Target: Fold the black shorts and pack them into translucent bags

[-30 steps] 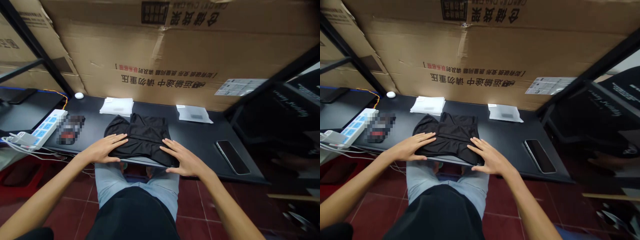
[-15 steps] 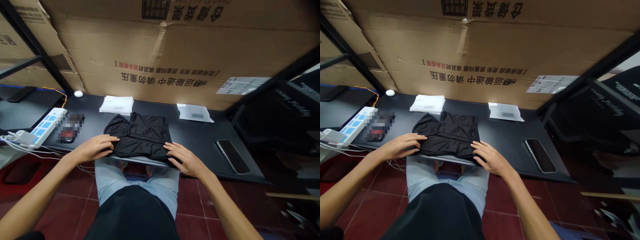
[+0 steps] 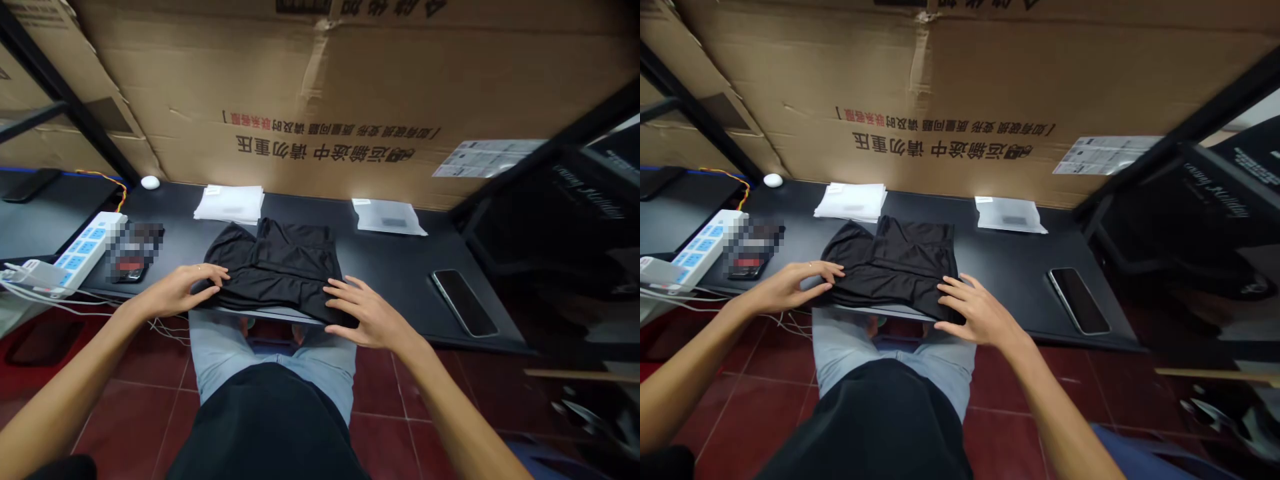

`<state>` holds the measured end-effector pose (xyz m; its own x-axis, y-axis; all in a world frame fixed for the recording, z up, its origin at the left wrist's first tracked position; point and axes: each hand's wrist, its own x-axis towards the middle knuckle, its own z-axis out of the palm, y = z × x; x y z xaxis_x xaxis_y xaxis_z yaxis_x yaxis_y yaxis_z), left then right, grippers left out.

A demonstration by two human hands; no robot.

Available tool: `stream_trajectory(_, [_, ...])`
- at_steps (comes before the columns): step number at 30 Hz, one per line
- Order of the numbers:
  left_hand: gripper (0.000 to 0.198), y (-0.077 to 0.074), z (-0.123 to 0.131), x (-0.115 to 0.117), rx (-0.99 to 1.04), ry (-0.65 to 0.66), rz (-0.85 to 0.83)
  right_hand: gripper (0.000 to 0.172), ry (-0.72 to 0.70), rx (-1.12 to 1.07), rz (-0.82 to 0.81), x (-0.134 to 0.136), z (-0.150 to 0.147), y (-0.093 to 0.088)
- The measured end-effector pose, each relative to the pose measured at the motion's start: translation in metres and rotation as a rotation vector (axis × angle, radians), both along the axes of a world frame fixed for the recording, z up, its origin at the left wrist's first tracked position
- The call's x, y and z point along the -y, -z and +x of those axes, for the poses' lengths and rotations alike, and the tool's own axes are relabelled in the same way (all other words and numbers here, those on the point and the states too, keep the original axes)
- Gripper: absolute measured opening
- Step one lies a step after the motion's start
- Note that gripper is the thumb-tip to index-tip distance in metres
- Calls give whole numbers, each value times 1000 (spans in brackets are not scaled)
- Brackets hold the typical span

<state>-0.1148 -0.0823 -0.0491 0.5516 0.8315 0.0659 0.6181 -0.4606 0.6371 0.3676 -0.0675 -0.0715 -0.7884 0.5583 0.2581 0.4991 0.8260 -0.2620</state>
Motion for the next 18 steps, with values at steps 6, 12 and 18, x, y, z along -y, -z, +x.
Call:
stream_trajectory(6, [27, -8, 5, -5, -44, -109, -74, 19, 6, -35, 36, -3, 0, 3])
stream_trajectory(12, [23, -3, 16, -23, -74, -253, -19, 29, 373, -174, -169, -31, -6, -8])
stream_trajectory(18, [19, 2, 33, -44, -90, -389, 4, 40, 694, -260, -280, -63, -25, -14])
